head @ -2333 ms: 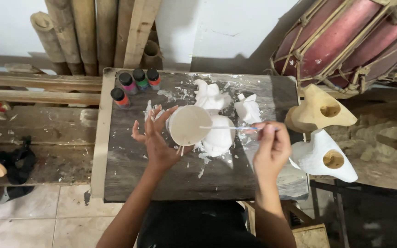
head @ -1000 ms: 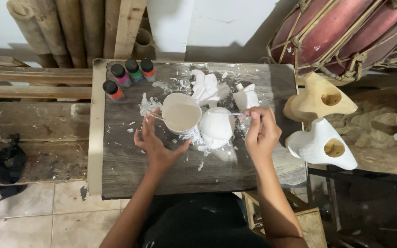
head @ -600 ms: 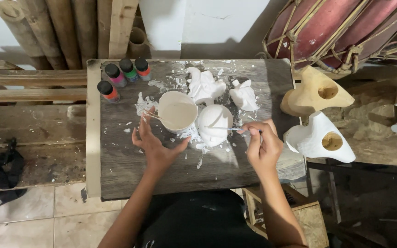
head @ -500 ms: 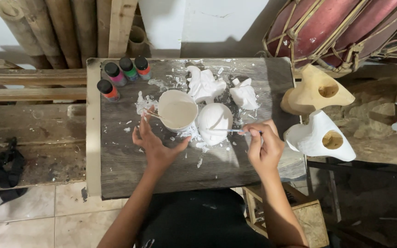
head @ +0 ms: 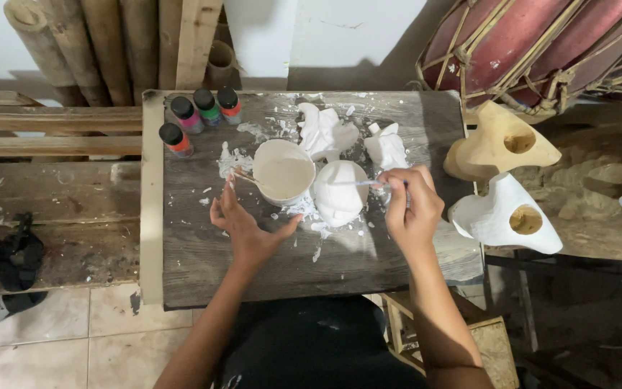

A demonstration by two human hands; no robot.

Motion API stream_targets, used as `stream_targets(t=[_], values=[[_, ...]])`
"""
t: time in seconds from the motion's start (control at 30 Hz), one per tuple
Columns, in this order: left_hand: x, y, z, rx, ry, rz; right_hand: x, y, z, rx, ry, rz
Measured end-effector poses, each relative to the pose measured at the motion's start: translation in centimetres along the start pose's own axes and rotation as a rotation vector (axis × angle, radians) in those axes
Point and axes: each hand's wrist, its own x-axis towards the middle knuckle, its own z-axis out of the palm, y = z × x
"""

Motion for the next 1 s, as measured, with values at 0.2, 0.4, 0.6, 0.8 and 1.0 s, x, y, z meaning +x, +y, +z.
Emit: stream_targets(t=[0.2,0.4,0.6,0.8,1.0], values=[[-0.4,0.0,-0.2,0.006,0.009,-0.016,1.9,0.6,1.5,-0.008,-0.016,-0.049],[-0.4,0.1,-0.6,0.035,-0.011,-0.015,1.5,-0.4,0.2,-0.004,-0.045,-0.038],[-0.1,1.3,-1.0,0.042,-0.021,-0.029,0.9,-1.5,-1.8,0.052,-0.077,-0.009],[-1.0,0.9,-0.4,0.039,-0.008,-0.053,1.1,-0.4,-1.6,0.109,-0.076,0.065],[-1.9,1.0,-0.2,0.05,0.032,-0.073,3.4,1.4,0.2,0.096,-0.059,0.155]])
